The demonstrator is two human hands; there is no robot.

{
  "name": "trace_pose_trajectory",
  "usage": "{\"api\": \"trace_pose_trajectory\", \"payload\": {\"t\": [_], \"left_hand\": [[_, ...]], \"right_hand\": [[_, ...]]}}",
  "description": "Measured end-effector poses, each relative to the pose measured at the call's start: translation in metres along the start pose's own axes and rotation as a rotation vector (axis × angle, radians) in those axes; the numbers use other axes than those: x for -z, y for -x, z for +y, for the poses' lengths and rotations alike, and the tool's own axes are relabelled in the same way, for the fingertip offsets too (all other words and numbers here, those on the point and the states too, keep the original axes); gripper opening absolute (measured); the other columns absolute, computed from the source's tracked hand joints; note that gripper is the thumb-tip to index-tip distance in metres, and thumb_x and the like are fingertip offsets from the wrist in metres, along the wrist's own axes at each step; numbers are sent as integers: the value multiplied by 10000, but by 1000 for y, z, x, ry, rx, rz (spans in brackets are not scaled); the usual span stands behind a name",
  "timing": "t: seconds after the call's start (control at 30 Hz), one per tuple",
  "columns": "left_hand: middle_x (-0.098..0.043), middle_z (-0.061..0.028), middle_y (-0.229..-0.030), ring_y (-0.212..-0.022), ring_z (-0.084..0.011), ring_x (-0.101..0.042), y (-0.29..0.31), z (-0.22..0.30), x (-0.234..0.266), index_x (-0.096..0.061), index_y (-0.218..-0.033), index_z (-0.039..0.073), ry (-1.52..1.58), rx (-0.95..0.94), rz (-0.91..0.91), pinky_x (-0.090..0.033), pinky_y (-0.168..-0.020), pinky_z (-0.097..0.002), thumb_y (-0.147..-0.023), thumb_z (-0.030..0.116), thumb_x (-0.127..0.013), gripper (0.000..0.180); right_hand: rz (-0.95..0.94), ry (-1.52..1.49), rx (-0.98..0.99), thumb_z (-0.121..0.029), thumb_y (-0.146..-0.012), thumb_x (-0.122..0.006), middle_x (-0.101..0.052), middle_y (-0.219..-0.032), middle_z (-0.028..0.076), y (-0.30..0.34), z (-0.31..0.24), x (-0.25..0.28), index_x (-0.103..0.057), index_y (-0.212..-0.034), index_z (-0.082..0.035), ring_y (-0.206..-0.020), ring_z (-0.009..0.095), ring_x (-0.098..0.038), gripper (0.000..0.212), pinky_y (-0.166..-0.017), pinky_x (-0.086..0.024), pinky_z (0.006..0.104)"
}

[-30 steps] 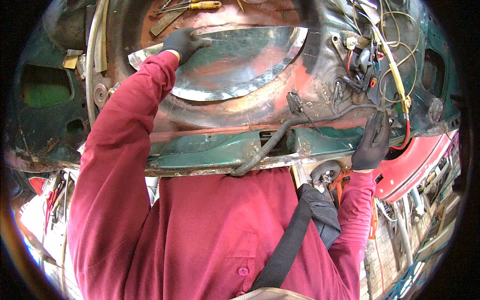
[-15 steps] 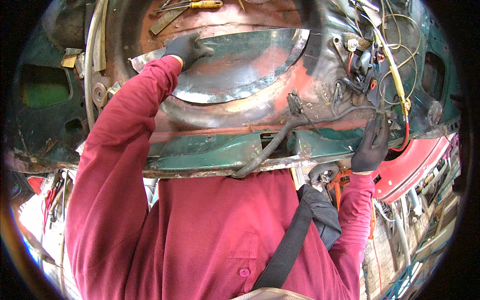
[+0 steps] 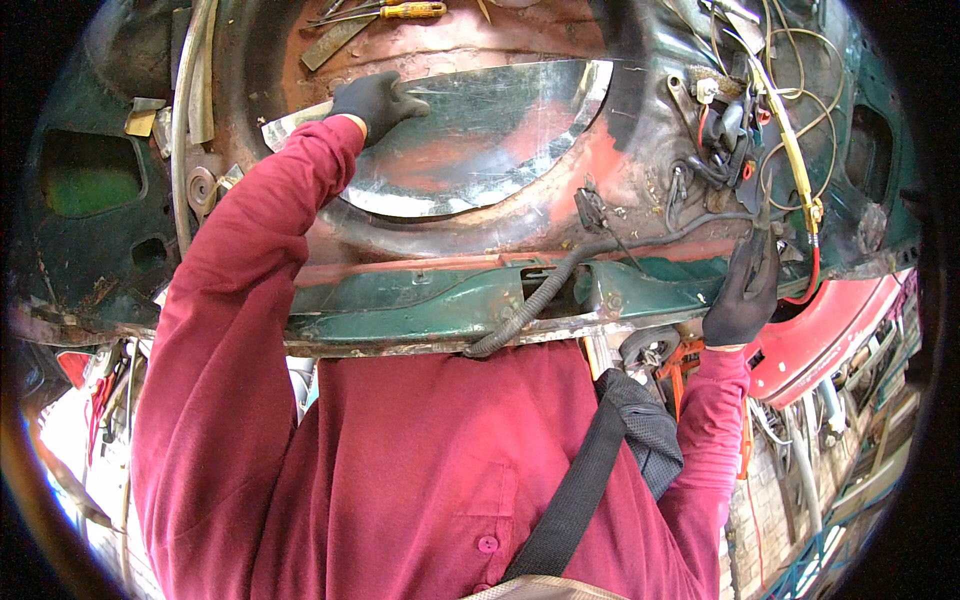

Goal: The person sits on the floor and uses a hammer and dolly to shape a curved metal sheet. They repeatedly strike the sheet, flip it, and test its fit against a car hood before removing it.

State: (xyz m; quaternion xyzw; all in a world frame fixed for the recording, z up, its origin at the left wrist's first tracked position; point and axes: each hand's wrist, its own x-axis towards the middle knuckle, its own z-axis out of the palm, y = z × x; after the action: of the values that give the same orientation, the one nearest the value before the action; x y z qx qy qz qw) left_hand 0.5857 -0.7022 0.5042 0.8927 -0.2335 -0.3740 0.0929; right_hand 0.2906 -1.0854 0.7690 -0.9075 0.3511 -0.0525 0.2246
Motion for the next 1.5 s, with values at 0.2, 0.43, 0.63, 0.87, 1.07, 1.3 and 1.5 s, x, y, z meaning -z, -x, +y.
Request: {"api": "trace_pose_trajectory", "payload": {"t": [0.2, 0.43, 0.63, 0.87, 1.07, 1.3, 1.5], "left_hand": [[-754, -234, -1063, -1008, -399, -732, -7, 1, 11, -726, -1072, 38, -99, 14, -41, -559, -909, -455, -776, 784, -749, 804], [-749, -250, -1054, -987, -398, -732, -11, -1, 17, -729, -1039, 1, -114, -49, -65, -565, -895, -456, -780, 788, -739, 829], [-739, -209, -876, -797, -354, -710, -21, -17, 5, -729, -925, -8, -45, -152, 13, -560, -783, -447, -798, 773, -749, 791], [-659, -122, -701, -639, -224, -607, -9, 7, 55, -702, -766, 13, 130, -6, -23, -510, -656, -396, -785, 773, -782, 765], [-625, -38, -641, -569, -124, -552, -7, 10, 81, -701, -723, 17, 209, -15, 42, -473, -564, -331, -850, 624, -834, 634], [-570, -104, -638, -604, -183, -507, -9, 4, 94, -643, -670, 4, 221, -34, 90, -468, -605, -378, -780, 764, -798, 784], [-638, -26, -698, -639, -132, -579, -7, 3, 89, -692, -800, 16, 210, -32, 51, -492, -615, -339, -829, 623, -846, 627]], "right_hand": [[34, 39, 38, -142, -1060, -624, -693, -1365, 213, 1, 5, -1, -604, -1421, 57, -1198, 281, -697, 412, -1023, -530, 382], [31, 75, 61, -135, -1057, -629, -691, -1360, 223, 2, 8, 1, -607, -1416, 56, -1205, 309, -692, 407, -1038, -520, 396], [41, 69, 58, -140, -1055, -635, -686, -1360, 232, 2, 6, 1, -607, -1406, 65, -1209, 326, -686, 407, -1045, -514, 407], [33, 93, 72, -128, -1057, -623, -697, -1333, 237, 0, 1, 3, -607, -1402, 71, -1203, 316, -691, 398, -1041, -517, 403], [53, 53, 72, -139, -1054, -634, -715, -1286, 246, -2, -13, 2, -617, -1389, 72, -1173, 328, -707, 396, -1027, -525, 397], [-2, 45, -2, -134, -1065, -609, -681, -1356, 211, 1, -5, 6, -570, -1438, 74, -1212, 271, -674, 429, -1044, -506, 369], [33, 39, 29, -141, -1063, -613, -686, -1346, 225, 1, -7, 3, -579, -1431, 73, -1208, 286, -683, 427, -1038, -513, 374]]}}
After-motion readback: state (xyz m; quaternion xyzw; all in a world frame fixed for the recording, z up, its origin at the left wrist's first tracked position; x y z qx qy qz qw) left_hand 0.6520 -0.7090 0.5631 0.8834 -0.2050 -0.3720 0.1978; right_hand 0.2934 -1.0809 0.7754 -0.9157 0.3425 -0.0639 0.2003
